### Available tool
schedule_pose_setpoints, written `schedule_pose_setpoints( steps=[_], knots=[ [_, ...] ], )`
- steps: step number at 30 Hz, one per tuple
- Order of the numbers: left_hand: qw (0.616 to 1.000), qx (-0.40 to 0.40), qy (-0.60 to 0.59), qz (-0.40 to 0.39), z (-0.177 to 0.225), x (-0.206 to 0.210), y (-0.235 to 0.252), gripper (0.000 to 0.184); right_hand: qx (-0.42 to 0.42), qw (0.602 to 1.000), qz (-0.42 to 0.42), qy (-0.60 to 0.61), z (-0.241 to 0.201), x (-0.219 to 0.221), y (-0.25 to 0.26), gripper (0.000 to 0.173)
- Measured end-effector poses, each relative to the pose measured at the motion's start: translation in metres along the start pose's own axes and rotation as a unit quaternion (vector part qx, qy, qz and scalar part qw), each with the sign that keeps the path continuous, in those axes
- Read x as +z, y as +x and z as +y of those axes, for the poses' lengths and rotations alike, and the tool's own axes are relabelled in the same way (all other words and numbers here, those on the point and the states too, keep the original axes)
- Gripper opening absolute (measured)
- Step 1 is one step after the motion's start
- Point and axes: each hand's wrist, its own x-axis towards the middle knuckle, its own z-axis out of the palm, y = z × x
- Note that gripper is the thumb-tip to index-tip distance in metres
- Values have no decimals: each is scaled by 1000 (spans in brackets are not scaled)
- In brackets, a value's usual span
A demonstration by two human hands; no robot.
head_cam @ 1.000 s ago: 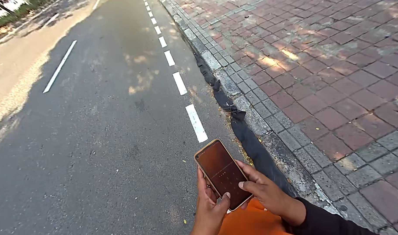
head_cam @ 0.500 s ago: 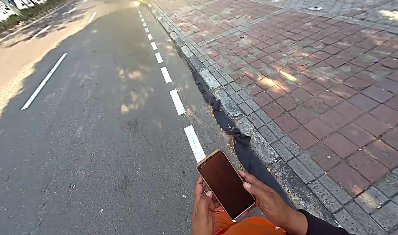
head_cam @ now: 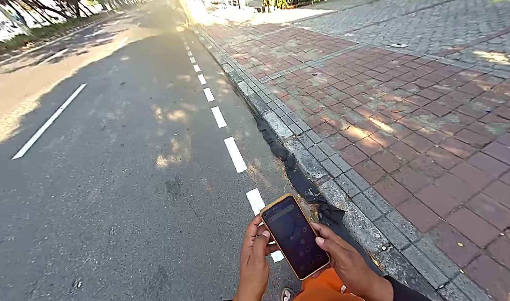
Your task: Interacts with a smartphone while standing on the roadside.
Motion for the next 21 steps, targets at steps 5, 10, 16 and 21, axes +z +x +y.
schedule_pose_setpoints(
  steps=[5,10,16,21],
  knots=[
    [1000,0,30,0,16,-22,83,36,-4,1000,-9,23,-10,8,90,44],
    [999,5,48,-2,18,-40,194,33,-12,999,-11,31,-24,4,204,34],
    [996,-11,70,53,40,-59,330,32,-9,996,-59,-67,-72,3,348,57],
    [994,4,68,88,55,-76,413,31,-32,993,-106,-40,-103,7,433,38]
  ],
)
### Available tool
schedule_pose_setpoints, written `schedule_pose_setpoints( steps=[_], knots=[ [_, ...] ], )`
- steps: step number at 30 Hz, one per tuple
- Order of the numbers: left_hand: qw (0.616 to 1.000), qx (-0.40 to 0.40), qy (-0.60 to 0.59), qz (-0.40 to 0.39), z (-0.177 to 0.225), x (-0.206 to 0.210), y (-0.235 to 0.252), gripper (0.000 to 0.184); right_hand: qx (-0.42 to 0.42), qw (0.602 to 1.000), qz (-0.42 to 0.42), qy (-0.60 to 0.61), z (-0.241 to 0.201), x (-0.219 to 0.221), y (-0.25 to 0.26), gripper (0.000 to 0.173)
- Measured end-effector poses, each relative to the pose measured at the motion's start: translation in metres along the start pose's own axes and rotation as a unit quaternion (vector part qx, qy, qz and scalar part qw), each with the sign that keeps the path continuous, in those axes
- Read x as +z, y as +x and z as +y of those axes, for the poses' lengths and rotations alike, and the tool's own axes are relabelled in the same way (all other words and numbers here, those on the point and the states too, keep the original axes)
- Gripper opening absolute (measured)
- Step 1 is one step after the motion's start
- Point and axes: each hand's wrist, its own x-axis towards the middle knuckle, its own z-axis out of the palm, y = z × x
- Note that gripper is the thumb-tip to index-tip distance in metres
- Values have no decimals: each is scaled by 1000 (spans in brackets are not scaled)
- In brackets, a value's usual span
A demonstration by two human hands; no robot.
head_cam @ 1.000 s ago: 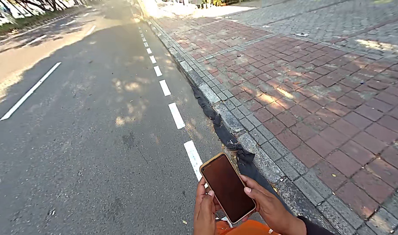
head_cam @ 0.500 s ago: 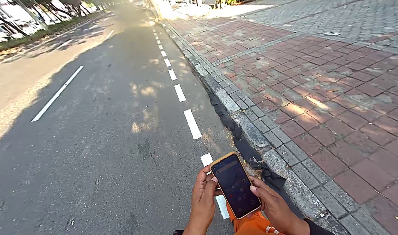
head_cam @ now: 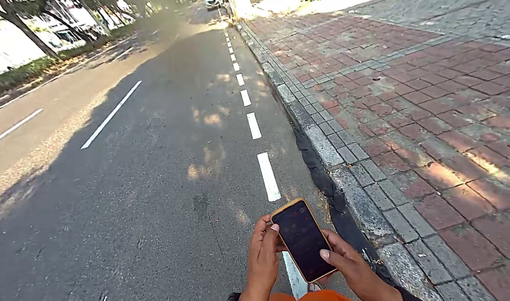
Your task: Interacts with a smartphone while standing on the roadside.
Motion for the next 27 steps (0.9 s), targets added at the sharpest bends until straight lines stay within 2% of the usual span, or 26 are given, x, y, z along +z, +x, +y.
schedule_pose_setpoints(
  steps=[6,12,16,21,27],
  knots=[
    [1000,-7,-10,0,-2,-15,115,24,2,999,30,-14,-8,-7,108,35],
    [997,-11,-35,-71,-1,-58,246,37,-7,997,73,-11,-16,2,228,39],
    [993,-18,-37,-110,12,-84,324,37,-7,996,86,6,-29,15,296,39],
    [989,-30,-40,-142,29,-91,410,37,-15,992,118,31,-48,12,369,45],
    [981,-40,-47,-185,31,-82,532,44,-34,986,113,120,-58,-29,481,56]
  ],
)
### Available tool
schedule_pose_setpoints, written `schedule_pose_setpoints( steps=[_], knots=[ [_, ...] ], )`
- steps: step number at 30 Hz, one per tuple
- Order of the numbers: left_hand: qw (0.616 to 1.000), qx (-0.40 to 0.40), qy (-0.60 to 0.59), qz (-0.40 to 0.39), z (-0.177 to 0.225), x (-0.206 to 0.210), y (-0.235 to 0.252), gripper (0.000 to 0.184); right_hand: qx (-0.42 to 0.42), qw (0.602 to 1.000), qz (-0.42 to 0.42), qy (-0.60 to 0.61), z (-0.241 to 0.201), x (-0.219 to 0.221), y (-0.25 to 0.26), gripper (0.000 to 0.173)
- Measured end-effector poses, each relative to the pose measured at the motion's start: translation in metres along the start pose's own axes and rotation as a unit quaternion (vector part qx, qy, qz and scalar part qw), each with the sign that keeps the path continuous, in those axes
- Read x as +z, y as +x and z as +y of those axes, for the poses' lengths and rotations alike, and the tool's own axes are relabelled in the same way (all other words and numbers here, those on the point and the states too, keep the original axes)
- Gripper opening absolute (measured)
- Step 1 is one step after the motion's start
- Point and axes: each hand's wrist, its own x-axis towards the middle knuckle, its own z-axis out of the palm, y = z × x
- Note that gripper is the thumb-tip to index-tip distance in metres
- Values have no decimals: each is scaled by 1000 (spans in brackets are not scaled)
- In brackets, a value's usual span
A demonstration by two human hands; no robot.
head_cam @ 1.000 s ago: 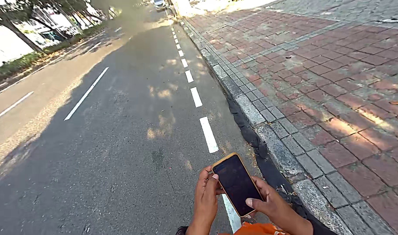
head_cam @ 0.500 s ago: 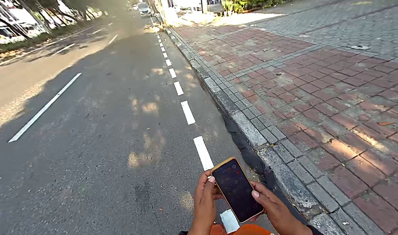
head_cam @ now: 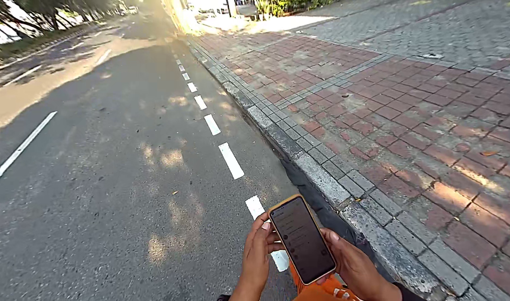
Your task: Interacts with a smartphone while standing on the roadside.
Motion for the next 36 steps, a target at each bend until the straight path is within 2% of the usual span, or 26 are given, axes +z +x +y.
schedule_pose_setpoints(
  steps=[4,9,16,21,26,29,32,36],
  knots=[
    [1000,14,-10,-6,0,-11,96,53,-14,999,-9,30,-17,-21,100,58],
    [1000,22,-18,11,18,-19,204,50,6,998,-26,56,-55,-37,215,64],
    [999,32,-17,37,47,-41,318,52,15,998,-43,47,-95,-35,331,68],
    [999,36,-22,20,57,-88,396,51,5,998,-43,43,-95,-20,415,69],
    [999,39,-22,-2,75,-149,479,51,-10,999,-16,31,-92,13,504,72],
    [998,53,13,22,90,-180,521,47,-32,999,-3,-5,-87,38,554,77],
    [998,54,16,36,101,-208,561,50,-51,998,6,-40,-83,60,598,83],
    [998,52,9,17,114,-244,609,49,-43,998,24,-27,-85,77,653,79]
  ],
)
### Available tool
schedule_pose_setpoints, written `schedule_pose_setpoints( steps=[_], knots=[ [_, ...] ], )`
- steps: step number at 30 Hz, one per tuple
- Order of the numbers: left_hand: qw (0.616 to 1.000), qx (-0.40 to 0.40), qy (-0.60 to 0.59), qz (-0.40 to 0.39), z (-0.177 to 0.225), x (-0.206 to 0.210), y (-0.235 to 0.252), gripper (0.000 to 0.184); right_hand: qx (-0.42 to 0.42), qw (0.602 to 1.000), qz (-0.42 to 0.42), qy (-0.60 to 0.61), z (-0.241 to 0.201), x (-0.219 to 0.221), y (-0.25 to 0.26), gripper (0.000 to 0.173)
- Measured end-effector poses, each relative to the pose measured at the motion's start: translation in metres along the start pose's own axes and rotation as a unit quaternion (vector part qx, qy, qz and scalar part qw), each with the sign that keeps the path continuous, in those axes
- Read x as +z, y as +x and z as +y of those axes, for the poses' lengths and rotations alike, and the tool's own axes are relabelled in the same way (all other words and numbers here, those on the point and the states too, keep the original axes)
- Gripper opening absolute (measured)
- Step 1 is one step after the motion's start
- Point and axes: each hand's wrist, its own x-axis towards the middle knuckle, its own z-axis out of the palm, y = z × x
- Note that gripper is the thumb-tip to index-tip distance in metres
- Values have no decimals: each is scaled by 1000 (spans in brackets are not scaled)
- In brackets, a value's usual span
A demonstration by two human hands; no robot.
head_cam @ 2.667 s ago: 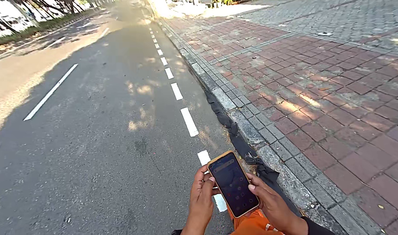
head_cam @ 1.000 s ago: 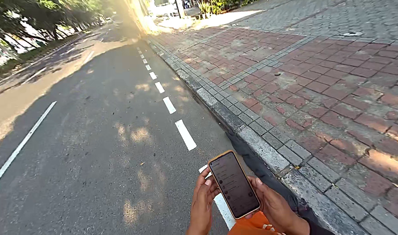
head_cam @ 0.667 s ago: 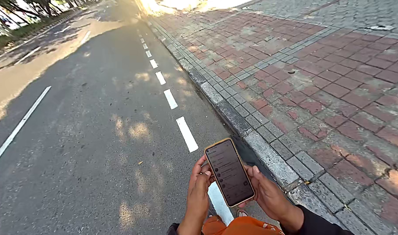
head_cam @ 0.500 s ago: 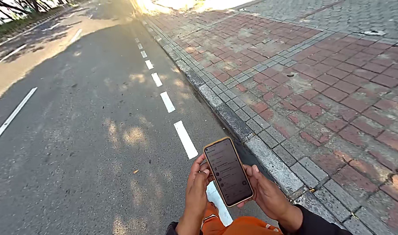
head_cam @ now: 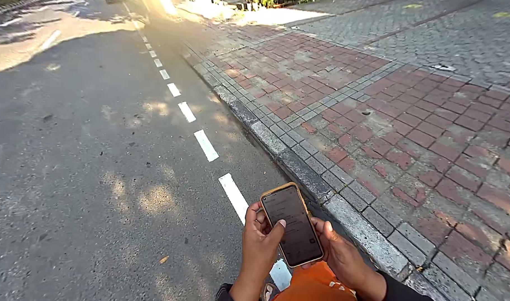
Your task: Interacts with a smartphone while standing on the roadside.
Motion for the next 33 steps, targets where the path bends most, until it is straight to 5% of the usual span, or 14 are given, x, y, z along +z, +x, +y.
schedule_pose_setpoints(
  steps=[10,21,24,33],
  knots=[
    [997,-34,6,-70,-4,-54,188,38,8,998,-7,58,-6,-18,188,79],
    [1000,4,20,8,23,-93,420,53,54,995,-76,43,-55,-28,446,80],
    [999,29,21,2,25,-120,470,70,66,993,-88,52,-57,-19,502,79],
    [998,39,18,-46,43,-239,630,63,40,995,-77,49,-43,52,675,75]
  ],
)
